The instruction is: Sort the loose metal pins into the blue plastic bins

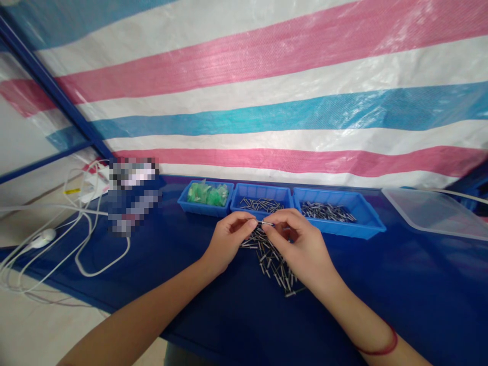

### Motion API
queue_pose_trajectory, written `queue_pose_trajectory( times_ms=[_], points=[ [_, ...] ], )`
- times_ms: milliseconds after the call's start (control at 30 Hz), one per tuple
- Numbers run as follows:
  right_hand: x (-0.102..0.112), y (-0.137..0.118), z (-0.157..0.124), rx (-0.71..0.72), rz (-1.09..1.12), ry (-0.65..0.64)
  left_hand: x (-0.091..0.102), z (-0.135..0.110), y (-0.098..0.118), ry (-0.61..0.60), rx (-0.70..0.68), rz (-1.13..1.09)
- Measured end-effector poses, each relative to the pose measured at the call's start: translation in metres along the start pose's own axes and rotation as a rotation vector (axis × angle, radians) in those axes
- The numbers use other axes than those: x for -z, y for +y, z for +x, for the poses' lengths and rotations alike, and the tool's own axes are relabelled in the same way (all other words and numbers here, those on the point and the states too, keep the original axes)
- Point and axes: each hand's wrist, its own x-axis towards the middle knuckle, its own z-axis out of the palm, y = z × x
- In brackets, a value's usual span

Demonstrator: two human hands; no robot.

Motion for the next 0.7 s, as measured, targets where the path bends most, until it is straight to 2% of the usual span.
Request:
queue_pose_trajectory(
  times_ms=[167,300,400,433,500,633,700],
  points=[
    [0.004,-0.005,0.001,0.122,-0.098,-0.026,0.001,-0.002,0.0,-0.092,-0.006,0.063],
    [0.019,-0.002,0.01,0.185,-0.261,0.036,0.004,-0.004,0.001,-0.1,-0.098,0.327],
    [0.04,0.011,0.023,0.148,-0.473,0.208,0.007,-0.005,0.001,-0.157,-0.256,0.562],
    [0.048,0.017,0.027,0.132,-0.59,0.268,0.007,-0.005,0.001,-0.206,-0.324,0.642],
    [0.064,0.03,0.035,0.105,-0.686,0.33,0.007,-0.007,0.002,-0.327,-0.459,0.796],
    [0.082,0.052,0.041,0.079,-0.803,0.357,0.002,-0.013,-0.001,-0.541,-0.688,1.02],
    [0.083,0.056,0.041,0.166,-0.768,0.242,-0.001,-0.016,-0.004,-0.604,-0.767,1.085]
  ],
)
